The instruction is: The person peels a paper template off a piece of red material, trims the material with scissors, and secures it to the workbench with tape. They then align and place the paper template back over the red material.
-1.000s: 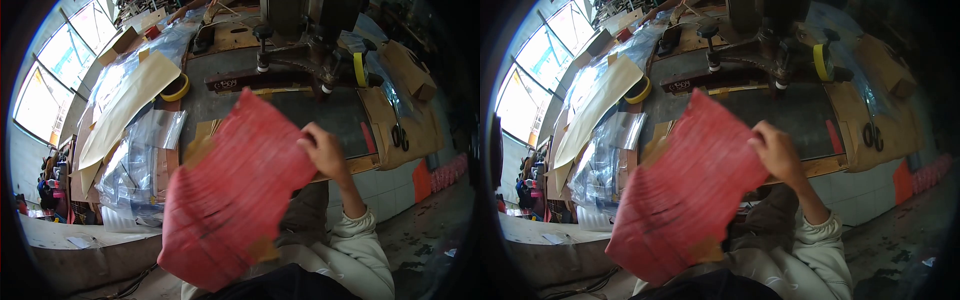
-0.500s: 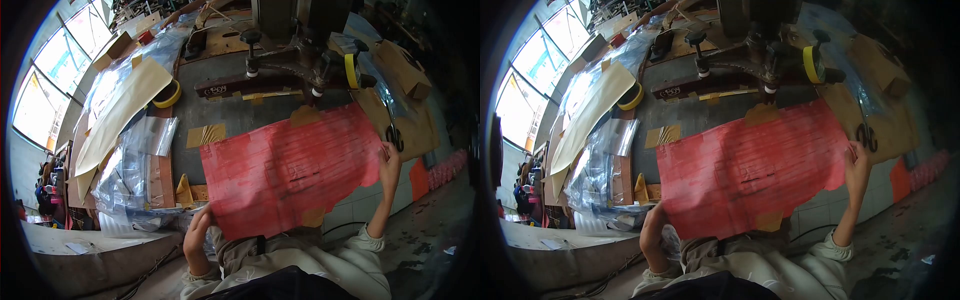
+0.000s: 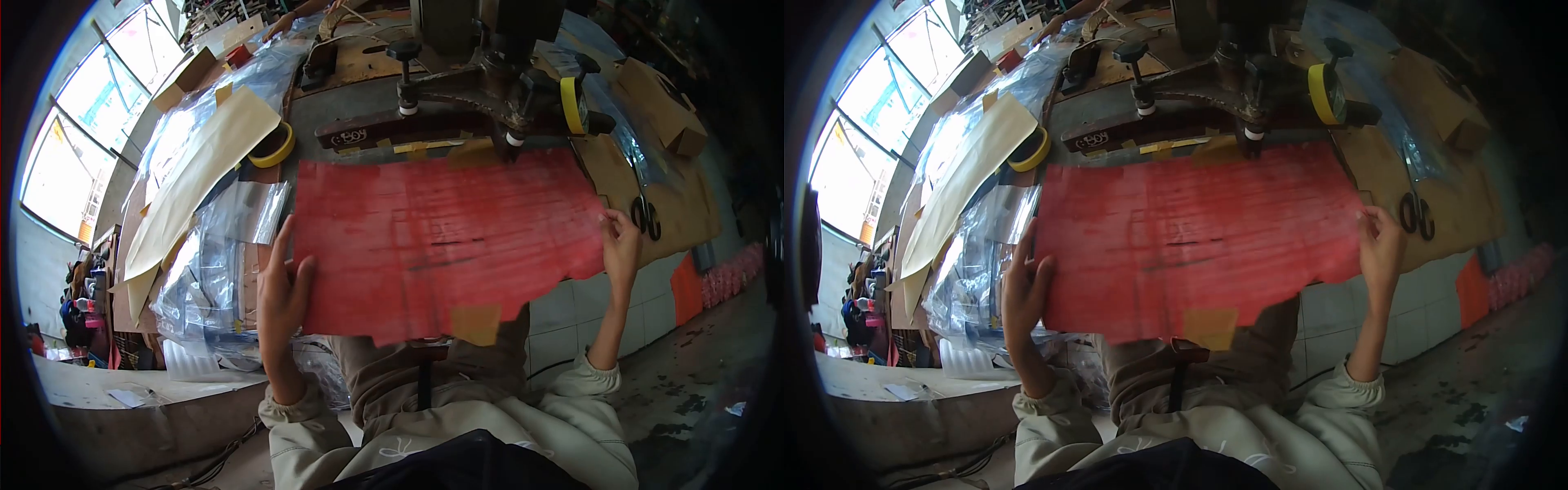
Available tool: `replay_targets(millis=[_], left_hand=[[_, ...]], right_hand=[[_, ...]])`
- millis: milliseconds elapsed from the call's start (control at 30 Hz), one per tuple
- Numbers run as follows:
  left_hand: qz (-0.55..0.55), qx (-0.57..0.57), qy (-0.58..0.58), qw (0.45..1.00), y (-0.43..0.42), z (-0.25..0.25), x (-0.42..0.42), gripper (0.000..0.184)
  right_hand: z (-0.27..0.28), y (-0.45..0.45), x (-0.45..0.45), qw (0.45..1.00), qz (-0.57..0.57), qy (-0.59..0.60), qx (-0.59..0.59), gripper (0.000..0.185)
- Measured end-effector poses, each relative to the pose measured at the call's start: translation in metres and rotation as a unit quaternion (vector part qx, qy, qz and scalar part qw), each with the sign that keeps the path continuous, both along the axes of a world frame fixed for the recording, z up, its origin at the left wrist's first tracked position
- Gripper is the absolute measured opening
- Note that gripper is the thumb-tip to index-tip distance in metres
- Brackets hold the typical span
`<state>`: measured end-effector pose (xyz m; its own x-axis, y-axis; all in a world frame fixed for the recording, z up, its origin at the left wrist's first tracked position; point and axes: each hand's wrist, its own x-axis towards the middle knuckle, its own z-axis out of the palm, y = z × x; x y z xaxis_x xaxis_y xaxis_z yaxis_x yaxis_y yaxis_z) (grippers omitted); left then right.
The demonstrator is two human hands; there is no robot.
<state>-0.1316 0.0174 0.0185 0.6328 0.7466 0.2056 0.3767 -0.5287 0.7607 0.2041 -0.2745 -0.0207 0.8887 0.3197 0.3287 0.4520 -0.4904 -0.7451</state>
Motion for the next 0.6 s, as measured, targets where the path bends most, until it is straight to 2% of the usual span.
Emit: replay_targets(millis=[67, 100, 200, 233, 367, 500, 600], left_hand=[[-0.004, 0.077, 0.105, 0.992, 0.016, 0.001, -0.003, 0.054], [0.018, 0.045, 0.095, 0.994, 0.018, 0.001, -0.001, 0.050], [-0.006, 0.083, 0.076, 0.994, 0.035, -0.002, -0.007, 0.046], [-0.002, 0.046, 0.073, 0.996, 0.035, 0.004, -0.009, 0.039], [0.009, 0.073, 0.073, 0.995, 0.048, 0.010, -0.020, 0.032], [0.014, 0.092, 0.076, 0.993, 0.074, -0.002, -0.014, 0.031], [0.006, 0.164, 0.104, 0.981, 0.081, -0.006, 0.008, 0.028]], right_hand=[[-0.001, 0.008, 0.000, 1.000, 0.016, 0.004, 0.003, 0.021], [-0.006, 0.012, 0.001, 1.000, 0.014, -0.018, 0.003, 0.021], [-0.010, 0.025, 0.003, 0.999, 0.033, -0.016, -0.014, 0.021], [-0.012, 0.029, 0.004, 0.998, 0.040, -0.019, -0.035, 0.021], [-0.004, 0.053, -0.008, 0.996, 0.067, -0.020, -0.048, 0.021], [0.007, 0.074, -0.005, 0.990, 0.062, -0.024, -0.128, 0.020], [0.008, 0.083, 0.003, 0.981, 0.039, -0.070, -0.175, 0.022]])
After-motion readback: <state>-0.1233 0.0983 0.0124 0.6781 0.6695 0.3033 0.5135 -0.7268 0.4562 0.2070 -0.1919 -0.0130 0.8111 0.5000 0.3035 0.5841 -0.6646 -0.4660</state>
